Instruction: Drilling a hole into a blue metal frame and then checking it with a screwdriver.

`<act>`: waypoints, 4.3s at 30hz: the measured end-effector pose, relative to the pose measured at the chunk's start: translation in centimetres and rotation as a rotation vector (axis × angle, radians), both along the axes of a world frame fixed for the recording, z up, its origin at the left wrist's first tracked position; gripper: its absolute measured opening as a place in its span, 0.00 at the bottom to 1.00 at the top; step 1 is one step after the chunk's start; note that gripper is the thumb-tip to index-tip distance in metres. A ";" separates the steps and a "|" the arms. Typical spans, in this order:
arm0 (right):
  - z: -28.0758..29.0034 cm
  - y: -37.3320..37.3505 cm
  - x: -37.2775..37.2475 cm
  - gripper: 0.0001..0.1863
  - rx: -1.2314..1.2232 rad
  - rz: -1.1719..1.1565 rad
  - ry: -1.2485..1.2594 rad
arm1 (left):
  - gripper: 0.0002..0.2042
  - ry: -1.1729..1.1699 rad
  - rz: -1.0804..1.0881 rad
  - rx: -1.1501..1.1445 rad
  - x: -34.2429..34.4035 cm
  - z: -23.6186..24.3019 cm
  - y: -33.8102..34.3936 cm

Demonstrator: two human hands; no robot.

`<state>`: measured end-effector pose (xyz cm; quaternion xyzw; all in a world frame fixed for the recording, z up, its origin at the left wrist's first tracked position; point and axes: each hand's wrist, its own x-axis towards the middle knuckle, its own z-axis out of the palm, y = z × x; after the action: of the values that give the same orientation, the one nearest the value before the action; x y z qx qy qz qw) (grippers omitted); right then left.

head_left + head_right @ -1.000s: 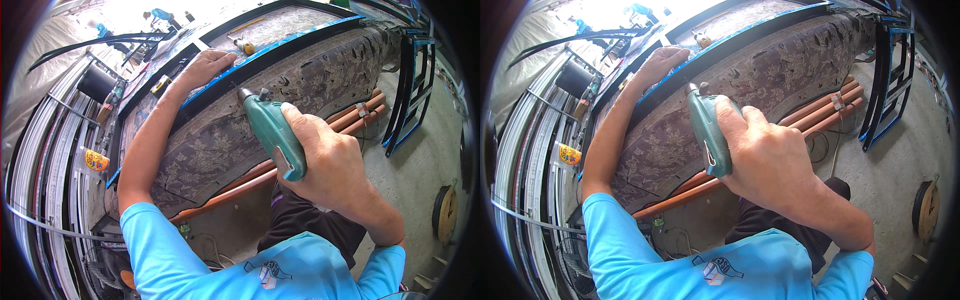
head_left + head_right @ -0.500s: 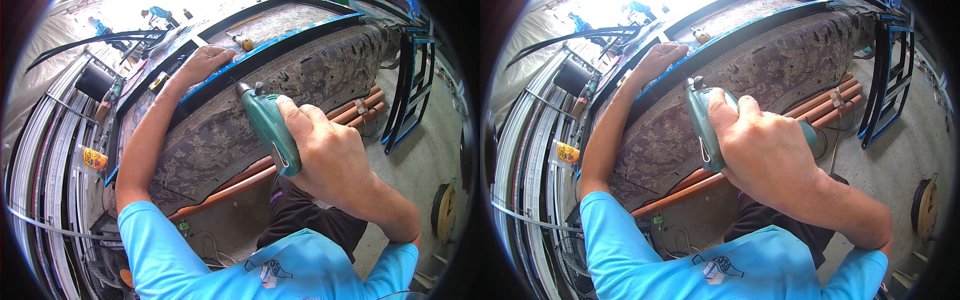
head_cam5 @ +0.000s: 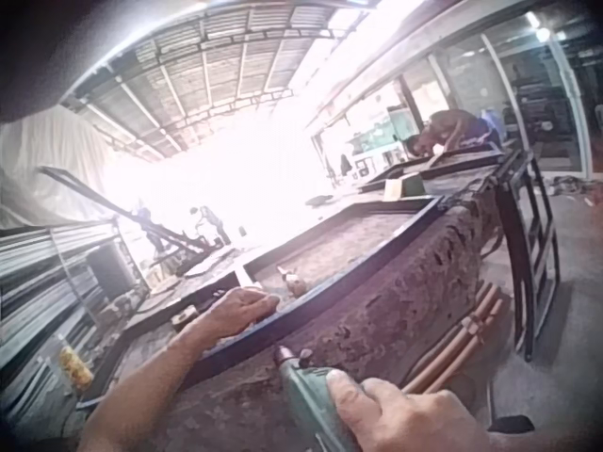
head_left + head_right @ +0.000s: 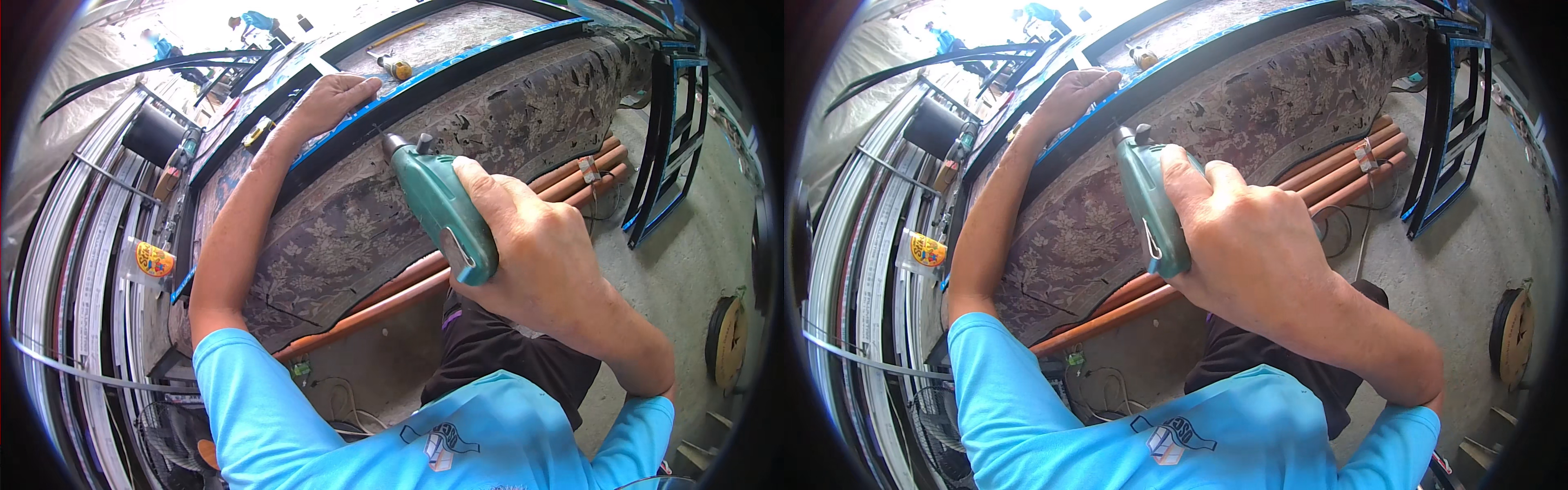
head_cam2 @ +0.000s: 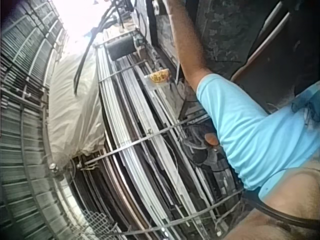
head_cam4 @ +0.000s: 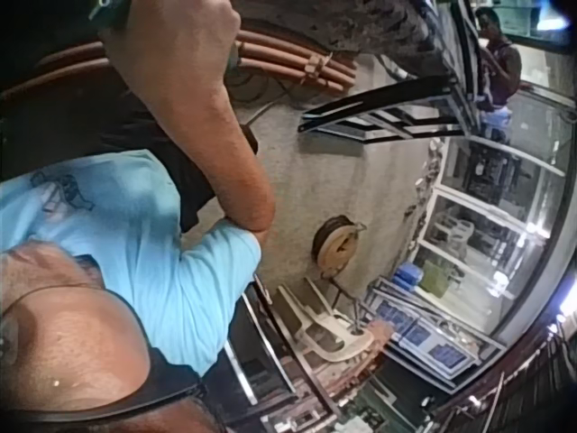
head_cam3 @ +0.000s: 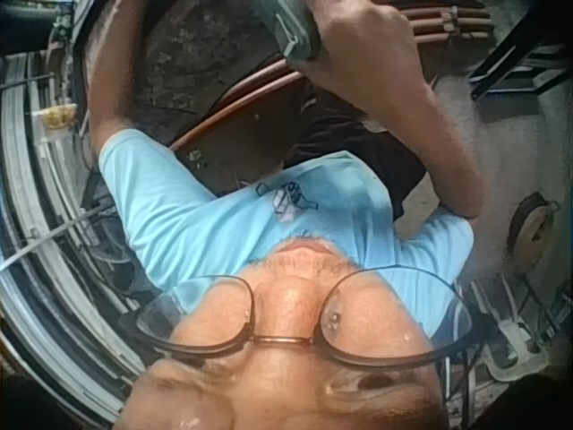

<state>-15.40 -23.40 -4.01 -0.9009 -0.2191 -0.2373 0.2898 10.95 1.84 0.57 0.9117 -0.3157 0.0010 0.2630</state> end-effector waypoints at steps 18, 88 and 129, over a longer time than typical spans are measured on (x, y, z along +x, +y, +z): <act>-0.2 -4.8 -2.7 0.41 0.311 -0.034 -0.216 | 0.25 -0.016 0.030 0.051 -0.3 0.0 0.0; 5.8 -22.0 -30.2 0.14 0.448 -1.084 1.065 | 0.28 1.204 -1.096 -1.611 -19.9 37.4 -28.4; 10.0 -19.8 0.4 0.17 0.613 -0.971 1.218 | 0.18 0.005 0.045 0.280 41.2 4.5 -53.1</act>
<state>-14.97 -43.20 5.97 -0.7472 0.4625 0.1436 0.4552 52.19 -51.26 5.05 0.9463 -0.2916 -0.0394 0.1341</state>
